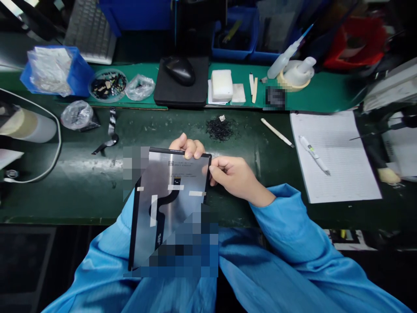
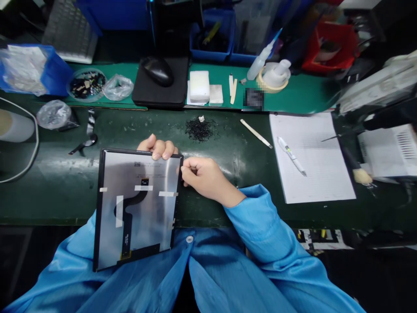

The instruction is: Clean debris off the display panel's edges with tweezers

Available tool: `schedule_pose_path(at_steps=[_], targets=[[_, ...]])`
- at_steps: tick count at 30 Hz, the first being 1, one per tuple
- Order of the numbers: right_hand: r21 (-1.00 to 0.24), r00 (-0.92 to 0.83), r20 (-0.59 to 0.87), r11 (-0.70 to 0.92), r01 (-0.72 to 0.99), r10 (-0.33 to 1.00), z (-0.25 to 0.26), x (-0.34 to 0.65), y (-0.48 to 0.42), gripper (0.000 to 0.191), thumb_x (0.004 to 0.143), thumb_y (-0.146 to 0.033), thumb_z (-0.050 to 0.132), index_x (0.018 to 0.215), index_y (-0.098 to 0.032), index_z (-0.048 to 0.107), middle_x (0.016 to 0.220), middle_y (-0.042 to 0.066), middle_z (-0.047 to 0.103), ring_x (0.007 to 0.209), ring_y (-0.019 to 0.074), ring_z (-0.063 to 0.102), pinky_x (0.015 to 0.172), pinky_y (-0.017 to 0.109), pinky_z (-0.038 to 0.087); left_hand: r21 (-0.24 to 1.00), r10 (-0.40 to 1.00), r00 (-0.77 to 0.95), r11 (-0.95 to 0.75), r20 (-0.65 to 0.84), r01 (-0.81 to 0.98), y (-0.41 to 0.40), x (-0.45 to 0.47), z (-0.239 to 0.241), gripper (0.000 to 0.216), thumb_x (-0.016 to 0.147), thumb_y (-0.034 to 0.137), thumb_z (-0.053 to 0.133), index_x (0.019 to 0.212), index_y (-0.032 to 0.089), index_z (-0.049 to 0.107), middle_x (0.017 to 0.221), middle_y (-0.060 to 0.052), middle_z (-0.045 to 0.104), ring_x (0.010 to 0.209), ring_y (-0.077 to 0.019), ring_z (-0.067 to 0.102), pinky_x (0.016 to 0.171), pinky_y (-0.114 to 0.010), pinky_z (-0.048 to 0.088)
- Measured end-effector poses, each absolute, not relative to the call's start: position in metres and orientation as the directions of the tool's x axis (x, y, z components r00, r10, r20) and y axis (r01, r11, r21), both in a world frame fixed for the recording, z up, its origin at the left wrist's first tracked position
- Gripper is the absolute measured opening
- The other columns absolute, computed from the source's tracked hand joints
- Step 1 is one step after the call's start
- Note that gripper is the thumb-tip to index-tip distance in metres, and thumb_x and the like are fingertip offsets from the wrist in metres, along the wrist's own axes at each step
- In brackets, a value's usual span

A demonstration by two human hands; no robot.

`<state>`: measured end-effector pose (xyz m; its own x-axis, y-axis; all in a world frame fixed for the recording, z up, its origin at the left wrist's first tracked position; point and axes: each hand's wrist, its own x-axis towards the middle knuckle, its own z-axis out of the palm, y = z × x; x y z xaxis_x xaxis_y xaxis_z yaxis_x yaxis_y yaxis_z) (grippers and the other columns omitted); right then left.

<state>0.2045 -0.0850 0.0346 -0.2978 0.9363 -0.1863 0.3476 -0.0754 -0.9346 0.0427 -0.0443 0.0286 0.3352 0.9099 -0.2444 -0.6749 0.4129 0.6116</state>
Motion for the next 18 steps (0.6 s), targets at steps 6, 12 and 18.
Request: schedule_pose_path(at_steps=[6,12,18], targets=[[-0.924,-0.296,-0.22,-0.101,0.369,0.93,0.034,0.205,-0.086,0.018,0.085,-0.021,0.058,0.067,-0.019,0.062,0.059,0.0,0.068,0.052,0.0125,0.064,0.052,0.022,0.046,0.616,0.905,0.331,0.424,-0.266,-0.664,-0.046,0.043,0.027,0.068,0.107,0.04,0.022,0.044,0.019,0.035,0.057,-0.002,0.039,0.05,-0.0108,0.04,0.053,-0.025,0.045],[-0.927,-0.248,-0.201,-0.102,0.361,0.948,0.034,0.203,-0.086,0.019,0.082,-0.018,0.056,0.064,-0.02,0.06,0.053,-0.001,0.065,0.048,0.0108,0.06,0.048,0.02,0.044,0.607,0.882,0.417,0.458,-0.219,-0.649,-0.043,0.041,0.019,0.066,0.105,0.043,0.028,0.044,0.019,0.038,0.059,-0.002,0.043,0.05,-0.0111,0.044,0.053,-0.026,0.046],[-0.935,-0.355,-0.246,-0.124,0.332,0.902,0.037,0.21,-0.082,0.021,0.088,-0.025,0.058,0.071,-0.017,0.066,0.062,0.002,0.07,0.054,0.0129,0.066,0.054,0.022,0.05,0.598,0.883,0.408,0.46,-0.231,-0.657,-0.039,0.039,0.017,0.068,0.106,0.042,0.028,0.043,0.019,0.036,0.057,-0.002,0.042,0.051,-0.0109,0.046,0.054,-0.025,0.046]])
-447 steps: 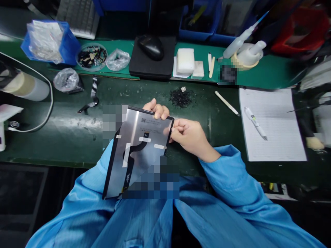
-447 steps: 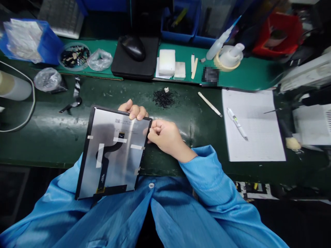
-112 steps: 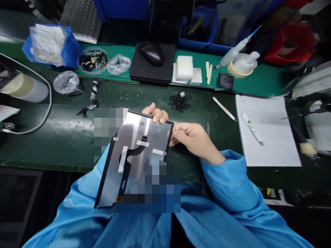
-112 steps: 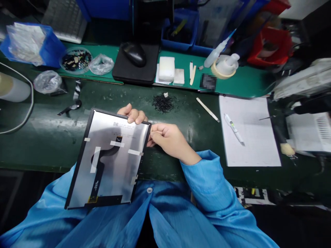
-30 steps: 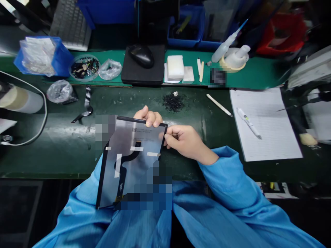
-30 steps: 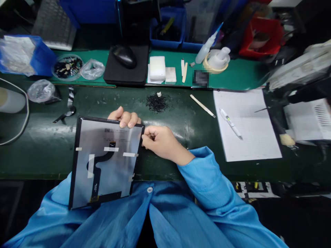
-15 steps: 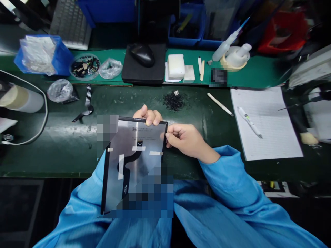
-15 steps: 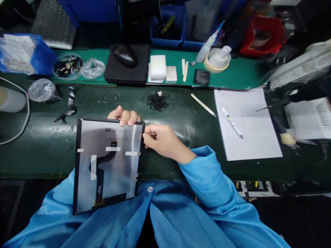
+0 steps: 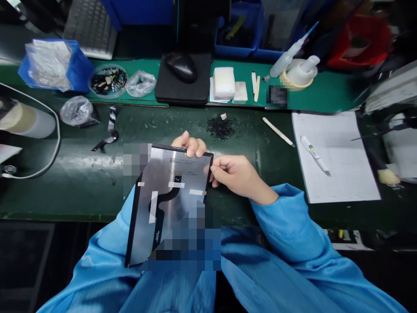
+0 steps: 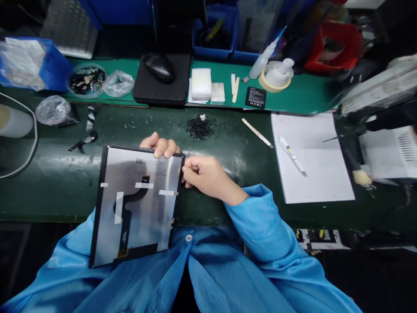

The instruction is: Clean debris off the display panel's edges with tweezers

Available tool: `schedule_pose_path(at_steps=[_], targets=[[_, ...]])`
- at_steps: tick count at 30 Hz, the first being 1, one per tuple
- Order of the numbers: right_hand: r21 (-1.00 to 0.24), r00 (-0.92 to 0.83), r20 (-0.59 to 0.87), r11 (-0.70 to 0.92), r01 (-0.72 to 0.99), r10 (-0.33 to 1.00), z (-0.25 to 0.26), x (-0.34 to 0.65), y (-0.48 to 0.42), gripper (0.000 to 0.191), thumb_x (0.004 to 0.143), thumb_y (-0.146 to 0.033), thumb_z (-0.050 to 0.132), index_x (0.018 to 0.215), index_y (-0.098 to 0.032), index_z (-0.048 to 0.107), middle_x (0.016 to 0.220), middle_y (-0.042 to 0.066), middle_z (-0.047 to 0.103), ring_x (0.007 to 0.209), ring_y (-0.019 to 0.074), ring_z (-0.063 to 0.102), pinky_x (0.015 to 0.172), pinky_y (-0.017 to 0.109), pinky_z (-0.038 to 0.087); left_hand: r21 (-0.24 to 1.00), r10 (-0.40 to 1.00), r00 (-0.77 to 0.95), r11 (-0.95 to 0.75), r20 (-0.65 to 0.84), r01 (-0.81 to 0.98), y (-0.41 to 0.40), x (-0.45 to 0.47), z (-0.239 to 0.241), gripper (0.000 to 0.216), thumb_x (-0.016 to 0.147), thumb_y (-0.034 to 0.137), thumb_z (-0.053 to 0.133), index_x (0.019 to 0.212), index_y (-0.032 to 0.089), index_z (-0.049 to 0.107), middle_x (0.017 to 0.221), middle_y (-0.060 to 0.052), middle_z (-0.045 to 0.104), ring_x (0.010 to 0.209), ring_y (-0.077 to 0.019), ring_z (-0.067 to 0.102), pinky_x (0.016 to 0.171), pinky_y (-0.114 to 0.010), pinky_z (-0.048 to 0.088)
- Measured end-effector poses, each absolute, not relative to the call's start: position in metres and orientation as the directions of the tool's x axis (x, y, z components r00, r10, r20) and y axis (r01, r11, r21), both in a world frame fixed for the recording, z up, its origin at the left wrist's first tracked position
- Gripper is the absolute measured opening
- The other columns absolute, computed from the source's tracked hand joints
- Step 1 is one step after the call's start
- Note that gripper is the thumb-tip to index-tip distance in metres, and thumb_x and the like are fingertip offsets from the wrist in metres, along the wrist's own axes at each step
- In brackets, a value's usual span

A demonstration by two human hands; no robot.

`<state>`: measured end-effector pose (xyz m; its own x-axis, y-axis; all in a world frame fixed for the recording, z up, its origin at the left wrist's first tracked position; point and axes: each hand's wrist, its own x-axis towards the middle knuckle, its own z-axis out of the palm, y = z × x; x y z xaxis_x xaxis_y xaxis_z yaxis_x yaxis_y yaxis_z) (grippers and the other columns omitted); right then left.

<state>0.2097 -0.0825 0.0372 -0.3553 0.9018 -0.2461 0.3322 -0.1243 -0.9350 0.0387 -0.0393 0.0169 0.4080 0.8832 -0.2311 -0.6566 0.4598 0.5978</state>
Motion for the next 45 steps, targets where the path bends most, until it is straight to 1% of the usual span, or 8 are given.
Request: schedule_pose_path(at_steps=[8,16,24,27,32,40,42,45], targets=[[-0.928,-0.232,-0.247,-0.161,0.335,0.941,0.035,0.201,-0.087,0.02,0.08,-0.018,0.06,0.06,-0.02,0.057,0.055,0.0,0.066,0.049,0.0117,0.063,0.047,0.019,0.045,0.557,0.878,0.401,0.476,-0.26,-0.681,-0.043,0.043,0.02,0.067,0.106,0.041,0.027,0.044,0.019,0.035,0.057,-0.002,0.043,0.048,-0.01,0.044,0.052,-0.025,0.048],[-0.932,-0.367,-0.275,-0.152,0.329,0.889,0.037,0.209,-0.083,0.021,0.087,-0.026,0.058,0.069,-0.017,0.065,0.065,0.003,0.072,0.054,0.0128,0.068,0.054,0.022,0.05,0.58,0.854,0.484,0.497,-0.193,-0.646,-0.035,0.035,0.003,0.066,0.104,0.047,0.034,0.044,0.019,0.037,0.058,-0.002,0.046,0.05,-0.0116,0.049,0.053,-0.027,0.049],[-0.927,-0.226,-0.246,-0.161,0.338,0.943,0.033,0.201,-0.087,0.019,0.078,-0.017,0.059,0.059,-0.02,0.058,0.054,0.0,0.067,0.049,0.0115,0.063,0.047,0.02,0.044,0.572,0.88,0.386,0.474,-0.277,-0.669,-0.04,0.045,0.019,0.07,0.107,0.043,0.028,0.042,0.019,0.033,0.053,-0.001,0.038,0.049,-0.0103,0.043,0.052,-0.025,0.045],[-0.936,-0.254,-0.24,-0.154,0.318,0.937,0.035,0.203,-0.086,0.02,0.08,-0.019,0.058,0.06,-0.02,0.058,0.057,0.0,0.068,0.05,0.012,0.064,0.049,0.02,0.046,0.571,0.88,0.389,0.473,-0.271,-0.671,-0.038,0.045,0.018,0.071,0.107,0.043,0.026,0.041,0.019,0.033,0.052,-0.001,0.036,0.047,-0.0105,0.042,0.051,-0.025,0.045],[-0.937,-0.324,-0.259,-0.156,0.311,0.91,0.038,0.207,-0.085,0.02,0.083,-0.022,0.059,0.063,-0.019,0.06,0.06,0.002,0.071,0.053,0.0129,0.067,0.051,0.021,0.049,0.555,0.851,0.488,0.504,-0.192,-0.662,-0.036,0.04,0.011,0.07,0.106,0.044,0.025,0.043,0.019,0.039,0.056,-0.002,0.043,0.047,-0.0118,0.045,0.049,-0.027,0.045],[-0.937,-0.218,-0.252,-0.18,0.301,0.943,0.034,0.2,-0.087,0.019,0.078,-0.018,0.059,0.059,-0.02,0.057,0.054,0.0,0.067,0.048,0.0126,0.064,0.047,0.021,0.047,0.523,0.884,0.329,0.462,-0.332,-0.716,-0.042,0.051,0.029,0.072,0.109,0.036,0.017,0.04,0.018,0.031,0.051,-0.001,0.03,0.048,-0.0103,0.039,0.05,-0.023,0.041],[-0.937,-0.218,-0.253,-0.183,0.298,0.942,0.035,0.201,-0.087,0.02,0.079,-0.019,0.059,0.059,-0.02,0.057,0.054,0.001,0.067,0.047,0.0127,0.064,0.046,0.021,0.047,0.519,0.885,0.328,0.46,-0.329,-0.721,-0.041,0.051,0.028,0.072,0.109,0.035,0.017,0.04,0.019,0.031,0.051,-0.001,0.03,0.048,-0.0107,0.038,0.05,-0.024,0.041],[-0.938,-0.258,-0.272,-0.194,0.289,0.927,0.038,0.203,-0.085,0.02,0.08,-0.021,0.059,0.061,-0.019,0.059,0.057,0.002,0.069,0.05,0.0135,0.066,0.048,0.022,0.049,0.507,0.875,0.406,0.483,-0.262,-0.714,-0.039,0.046,0.019,0.072,0.108,0.036,0.017,0.041,0.019,0.036,0.052,-0.001,0.035,0.047,-0.0112,0.04,0.049,-0.026,0.042]])
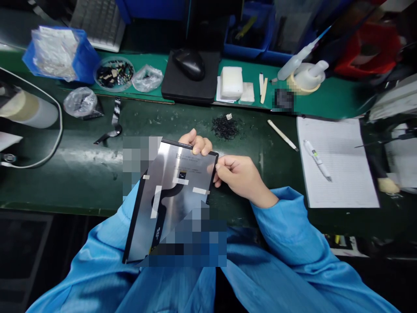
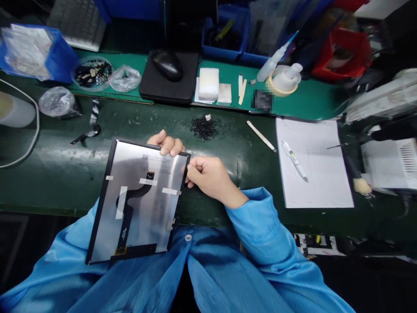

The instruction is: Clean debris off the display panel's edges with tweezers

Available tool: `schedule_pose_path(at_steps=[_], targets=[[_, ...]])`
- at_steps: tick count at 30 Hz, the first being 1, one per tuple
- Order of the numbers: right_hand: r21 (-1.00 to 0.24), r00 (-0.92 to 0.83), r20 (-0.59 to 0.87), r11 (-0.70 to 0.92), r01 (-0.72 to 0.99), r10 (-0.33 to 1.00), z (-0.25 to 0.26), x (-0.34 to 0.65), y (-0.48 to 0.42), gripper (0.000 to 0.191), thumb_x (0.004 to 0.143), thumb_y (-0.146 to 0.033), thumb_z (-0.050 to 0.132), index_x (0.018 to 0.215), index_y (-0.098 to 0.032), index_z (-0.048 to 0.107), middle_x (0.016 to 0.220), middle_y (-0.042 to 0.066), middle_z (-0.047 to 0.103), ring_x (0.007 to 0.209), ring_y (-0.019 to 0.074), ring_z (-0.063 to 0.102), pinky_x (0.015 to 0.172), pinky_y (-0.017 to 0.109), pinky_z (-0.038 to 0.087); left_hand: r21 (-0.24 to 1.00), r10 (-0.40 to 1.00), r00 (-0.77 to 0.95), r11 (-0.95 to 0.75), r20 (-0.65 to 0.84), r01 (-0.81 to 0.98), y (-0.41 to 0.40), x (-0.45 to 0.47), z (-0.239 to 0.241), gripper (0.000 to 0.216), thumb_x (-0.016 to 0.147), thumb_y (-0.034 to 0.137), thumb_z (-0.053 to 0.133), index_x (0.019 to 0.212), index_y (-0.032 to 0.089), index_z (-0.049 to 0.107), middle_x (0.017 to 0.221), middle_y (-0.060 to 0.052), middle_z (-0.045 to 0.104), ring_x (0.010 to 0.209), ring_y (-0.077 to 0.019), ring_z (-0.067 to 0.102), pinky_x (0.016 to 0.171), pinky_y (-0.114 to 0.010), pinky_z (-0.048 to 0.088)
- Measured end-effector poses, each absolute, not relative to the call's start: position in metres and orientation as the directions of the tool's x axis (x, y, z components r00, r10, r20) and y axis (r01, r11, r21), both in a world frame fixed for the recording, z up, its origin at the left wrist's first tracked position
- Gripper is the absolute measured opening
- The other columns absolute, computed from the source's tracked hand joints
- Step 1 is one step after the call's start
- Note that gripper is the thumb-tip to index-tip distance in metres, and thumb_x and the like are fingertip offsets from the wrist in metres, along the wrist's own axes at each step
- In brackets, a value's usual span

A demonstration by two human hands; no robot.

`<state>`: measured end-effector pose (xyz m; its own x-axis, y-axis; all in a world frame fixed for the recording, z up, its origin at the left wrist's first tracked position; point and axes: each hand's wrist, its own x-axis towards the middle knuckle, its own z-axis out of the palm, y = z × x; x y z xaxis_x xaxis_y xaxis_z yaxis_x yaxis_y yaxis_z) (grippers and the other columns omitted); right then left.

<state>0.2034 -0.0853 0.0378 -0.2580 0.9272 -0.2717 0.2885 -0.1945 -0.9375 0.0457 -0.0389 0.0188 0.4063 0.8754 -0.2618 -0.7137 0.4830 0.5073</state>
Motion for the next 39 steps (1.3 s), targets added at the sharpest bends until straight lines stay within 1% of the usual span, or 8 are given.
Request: schedule_pose_path(at_steps=[5,9,13,17,21,29,35,39], targets=[[-0.934,-0.269,-0.296,-0.218,0.284,0.917,0.038,0.203,-0.085,0.017,0.077,-0.022,0.061,0.06,-0.019,0.058,0.057,0.002,0.069,0.05,0.0134,0.066,0.049,0.021,0.05,0.519,0.845,0.484,0.525,-0.225,-0.675,-0.04,0.04,0.013,0.069,0.108,0.038,0.022,0.045,0.018,0.043,0.058,-0.002,0.044,0.051,-0.0115,0.048,0.054,-0.026,0.048],[-0.935,-0.201,-0.264,-0.2,0.292,0.943,0.034,0.199,-0.087,0.018,0.074,-0.019,0.059,0.057,-0.02,0.055,0.052,0.0,0.066,0.046,0.0119,0.063,0.045,0.019,0.046,0.503,0.878,0.353,0.476,-0.323,-0.721,-0.045,0.045,0.032,0.07,0.109,0.03,0.017,0.043,0.018,0.037,0.054,-0.001,0.037,0.05,-0.0105,0.044,0.054,-0.023,0.046],[-0.933,-0.185,-0.259,-0.196,0.302,0.948,0.034,0.198,-0.088,0.02,0.075,-0.019,0.057,0.055,-0.021,0.053,0.052,0.0,0.065,0.045,0.0118,0.063,0.044,0.019,0.045,0.497,0.842,0.374,0.533,-0.388,-0.685,-0.046,0.046,0.046,0.073,0.108,0.028,0.011,0.041,0.019,0.036,0.054,-0.001,0.035,0.049,-0.0105,0.042,0.052,-0.024,0.044],[-0.938,-0.232,-0.271,-0.203,0.28,0.934,0.038,0.2,-0.087,0.021,0.08,-0.024,0.057,0.06,-0.02,0.057,0.056,0.001,0.068,0.048,0.0126,0.065,0.048,0.02,0.049,0.506,0.842,0.431,0.539,-0.324,-0.673,-0.042,0.043,0.034,0.074,0.108,0.032,0.012,0.041,0.018,0.04,0.055,-0.002,0.039,0.048,-0.0106,0.043,0.052,-0.025,0.045],[-0.937,-0.285,-0.298,-0.222,0.27,0.911,0.038,0.203,-0.087,0.017,0.079,-0.025,0.061,0.063,-0.019,0.059,0.06,0.002,0.07,0.052,0.0139,0.068,0.051,0.021,0.052,0.509,0.868,0.438,0.493,-0.234,-0.705,-0.041,0.042,0.02,0.072,0.108,0.032,0.018,0.042,0.018,0.043,0.054,-0.002,0.039,0.049,-0.0112,0.044,0.051,-0.025,0.044],[-0.933,-0.205,-0.278,-0.213,0.29,0.938,0.032,0.2,-0.088,0.015,0.077,-0.021,0.057,0.063,-0.019,0.061,0.057,0.001,0.068,0.047,0.0125,0.064,0.047,0.02,0.048,0.485,0.802,0.459,0.597,-0.383,-0.639,-0.044,0.042,0.042,0.071,0.109,0.037,0.015,0.043,0.018,0.035,0.056,0.0,0.04,0.043,-0.0095,0.04,0.048,-0.026,0.042],[-0.943,-0.289,-0.285,-0.213,0.256,0.914,0.039,0.202,-0.086,0.018,0.08,-0.026,0.06,0.064,-0.019,0.061,0.06,0.002,0.07,0.052,0.0133,0.068,0.052,0.021,0.052,0.519,0.854,0.443,0.519,-0.274,-0.68,-0.04,0.039,0.021,0.07,0.108,0.038,0.022,0.044,0.018,0.039,0.056,-0.001,0.044,0.049,-0.0102,0.046,0.053,-0.025,0.045],[-0.938,-0.235,-0.282,-0.216,0.272,0.93,0.037,0.2,-0.088,0.015,0.074,-0.023,0.059,0.06,-0.02,0.058,0.054,0.001,0.067,0.049,0.0128,0.065,0.047,0.02,0.048,0.532,0.852,0.439,0.522,-0.286,-0.666,-0.042,0.042,0.019,0.069,0.107,0.041,0.028,0.044,0.018,0.04,0.056,-0.001,0.043,0.05,-0.0099,0.047,0.053,-0.024,0.046]])
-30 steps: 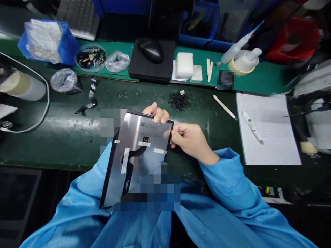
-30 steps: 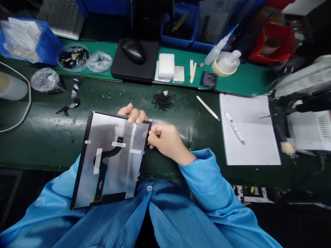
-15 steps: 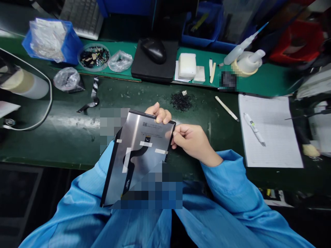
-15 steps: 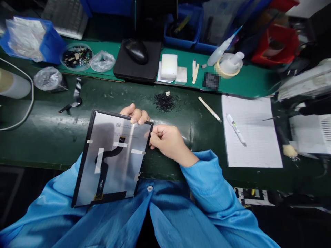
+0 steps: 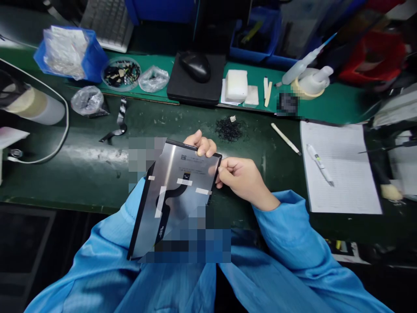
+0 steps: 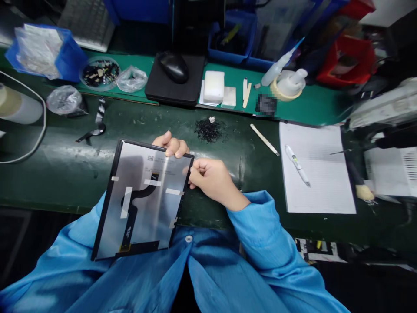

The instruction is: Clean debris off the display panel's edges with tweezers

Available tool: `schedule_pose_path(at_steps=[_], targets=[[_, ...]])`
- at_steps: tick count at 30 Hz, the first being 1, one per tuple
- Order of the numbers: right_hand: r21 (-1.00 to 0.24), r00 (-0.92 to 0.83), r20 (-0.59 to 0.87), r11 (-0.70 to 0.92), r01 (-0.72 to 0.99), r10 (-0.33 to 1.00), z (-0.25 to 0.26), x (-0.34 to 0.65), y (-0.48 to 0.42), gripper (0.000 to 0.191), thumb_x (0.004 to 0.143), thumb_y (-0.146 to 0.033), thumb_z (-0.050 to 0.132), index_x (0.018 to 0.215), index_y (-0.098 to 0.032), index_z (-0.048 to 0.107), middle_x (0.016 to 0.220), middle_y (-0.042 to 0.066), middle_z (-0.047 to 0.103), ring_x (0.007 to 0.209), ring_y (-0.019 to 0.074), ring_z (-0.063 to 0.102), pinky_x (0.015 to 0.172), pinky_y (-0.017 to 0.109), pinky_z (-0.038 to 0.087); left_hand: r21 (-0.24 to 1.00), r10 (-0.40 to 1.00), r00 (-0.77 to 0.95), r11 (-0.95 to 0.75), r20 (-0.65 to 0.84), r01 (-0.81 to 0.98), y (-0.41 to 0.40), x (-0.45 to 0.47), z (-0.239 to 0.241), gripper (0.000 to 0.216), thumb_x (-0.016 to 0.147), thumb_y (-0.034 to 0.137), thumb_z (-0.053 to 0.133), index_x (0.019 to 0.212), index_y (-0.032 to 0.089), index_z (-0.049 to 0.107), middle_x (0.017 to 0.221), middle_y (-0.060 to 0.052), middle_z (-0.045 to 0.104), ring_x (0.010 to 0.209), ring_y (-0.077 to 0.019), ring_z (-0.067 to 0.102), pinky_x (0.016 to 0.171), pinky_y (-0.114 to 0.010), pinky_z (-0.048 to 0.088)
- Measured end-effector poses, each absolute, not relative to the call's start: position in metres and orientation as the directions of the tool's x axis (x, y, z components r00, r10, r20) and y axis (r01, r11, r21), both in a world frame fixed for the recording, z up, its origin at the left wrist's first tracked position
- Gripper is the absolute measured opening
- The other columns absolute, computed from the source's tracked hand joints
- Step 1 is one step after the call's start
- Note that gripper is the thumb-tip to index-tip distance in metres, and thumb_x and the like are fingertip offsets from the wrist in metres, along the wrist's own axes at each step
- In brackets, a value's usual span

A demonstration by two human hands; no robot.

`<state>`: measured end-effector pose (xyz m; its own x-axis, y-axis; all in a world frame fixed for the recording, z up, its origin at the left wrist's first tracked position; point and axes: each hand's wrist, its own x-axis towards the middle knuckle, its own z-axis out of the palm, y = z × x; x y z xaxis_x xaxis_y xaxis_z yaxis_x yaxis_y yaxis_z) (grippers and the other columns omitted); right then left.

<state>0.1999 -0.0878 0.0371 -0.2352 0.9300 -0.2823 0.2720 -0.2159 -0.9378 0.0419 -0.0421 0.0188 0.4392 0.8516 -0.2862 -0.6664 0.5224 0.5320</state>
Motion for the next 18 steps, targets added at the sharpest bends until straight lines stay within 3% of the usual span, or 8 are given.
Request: schedule_pose_path(at_steps=[5,12,18], targets=[[-0.939,-0.211,-0.282,-0.224,0.26,0.936,0.036,0.198,-0.088,0.014,0.074,-0.022,0.057,0.06,-0.02,0.058,0.056,0.001,0.068,0.047,0.0122,0.064,0.046,0.02,0.049,0.501,0.846,0.382,0.529,-0.371,-0.685,-0.044,0.045,0.035,0.069,0.108,0.039,0.026,0.043,0.018,0.033,0.054,0.0,0.04,0.044,-0.0092,0.044,0.046,-0.024,0.042],[-0.938,-0.259,-0.292,-0.222,0.268,0.921,0.036,0.2,-0.087,0.016,0.075,-0.025,0.061,0.061,-0.02,0.058,0.056,0.001,0.068,0.05,0.0137,0.066,0.049,0.021,0.05,0.524,0.852,0.474,0.514,-0.223,-0.679,-0.039,0.038,0.013,0.067,0.107,0.037,0.026,0.045,0.018,0.041,0.055,-0.001,0.045,0.051,-0.0105,0.051,0.053,-0.024,0.047],[-0.932,-0.191,-0.274,-0.211,0.296,0.943,0.031,0.198,-0.088,0.015,0.076,-0.022,0.06,0.061,-0.02,0.057,0.054,0.0,0.067,0.047,0.0128,0.063,0.046,0.021,0.047,0.521,0.844,0.457,0.534,-0.281,-0.666,-0.043,0.04,0.023,0.067,0.107,0.042,0.029,0.046,0.018,0.039,0.057,0.0,0.047,0.044,-0.0098,0.047,0.048,-0.027,0.046]])
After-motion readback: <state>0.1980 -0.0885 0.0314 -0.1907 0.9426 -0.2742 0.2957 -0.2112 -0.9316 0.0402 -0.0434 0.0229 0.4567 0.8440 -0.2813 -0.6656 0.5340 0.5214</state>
